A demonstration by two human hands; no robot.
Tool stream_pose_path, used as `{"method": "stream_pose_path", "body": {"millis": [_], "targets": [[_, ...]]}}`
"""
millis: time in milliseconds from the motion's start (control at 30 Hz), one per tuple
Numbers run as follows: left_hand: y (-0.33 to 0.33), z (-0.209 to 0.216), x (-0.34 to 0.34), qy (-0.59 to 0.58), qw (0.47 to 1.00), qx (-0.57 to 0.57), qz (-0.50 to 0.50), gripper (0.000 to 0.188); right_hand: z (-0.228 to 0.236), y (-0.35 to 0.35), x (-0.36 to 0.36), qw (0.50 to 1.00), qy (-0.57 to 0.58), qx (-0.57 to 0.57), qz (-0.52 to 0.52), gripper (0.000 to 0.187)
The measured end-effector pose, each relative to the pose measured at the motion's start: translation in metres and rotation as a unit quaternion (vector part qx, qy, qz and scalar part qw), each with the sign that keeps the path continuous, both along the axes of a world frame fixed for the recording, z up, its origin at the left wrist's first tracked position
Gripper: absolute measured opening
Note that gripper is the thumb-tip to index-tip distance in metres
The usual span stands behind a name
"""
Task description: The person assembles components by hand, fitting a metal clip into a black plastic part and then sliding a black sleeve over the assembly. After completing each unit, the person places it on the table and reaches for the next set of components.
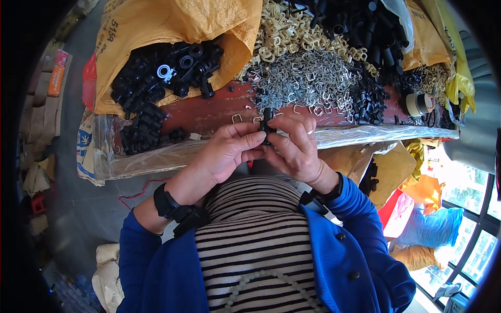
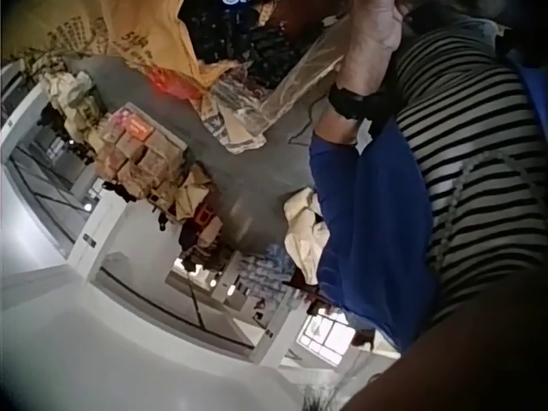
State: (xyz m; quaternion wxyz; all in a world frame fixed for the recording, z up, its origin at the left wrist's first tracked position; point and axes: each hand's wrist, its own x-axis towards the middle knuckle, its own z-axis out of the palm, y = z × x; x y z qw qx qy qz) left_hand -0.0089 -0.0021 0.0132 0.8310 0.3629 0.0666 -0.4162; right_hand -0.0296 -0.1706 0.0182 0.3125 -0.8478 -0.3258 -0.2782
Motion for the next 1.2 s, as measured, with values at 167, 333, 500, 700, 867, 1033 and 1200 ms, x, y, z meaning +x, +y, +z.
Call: {"method": "stream_pose_path", "body": {"millis": [167,333,500,700,867,1033,1200], "targets": [[0.004,0.001,-0.008,0.012,1.0,-0.018,-0.001,0.018,0.008,0.007,-0.007,1.0,0.027,-0.001,-0.013,0.029],[0.003,0.0,-0.007,0.009,1.0,-0.025,0.006,0.018,0.002,0.012,-0.005,0.998,0.048,0.035,-0.025,0.029],[0.001,-0.005,0.002,0.006,1.0,-0.011,0.002,0.018,-0.006,0.007,0.008,0.997,0.062,0.048,-0.005,0.029],[-0.003,-0.017,0.016,0.038,0.999,-0.007,-0.006,0.018,-0.007,-0.002,0.023,0.994,0.109,0.026,0.006,0.027],[-0.006,-0.02,0.023,0.043,0.999,-0.014,-0.014,0.019,-0.014,-0.009,0.028,0.991,0.126,0.052,0.006,0.028],[-0.005,-0.018,0.019,0.03,0.999,-0.025,-0.016,0.02,-0.016,-0.014,0.023,0.989,0.12,0.081,0.021,0.029],[0.0,-0.01,0.006,0.009,0.998,-0.045,-0.044,0.021,-0.007,-0.015,0.01,0.993,0.085,0.033,0.079,0.03]]}}
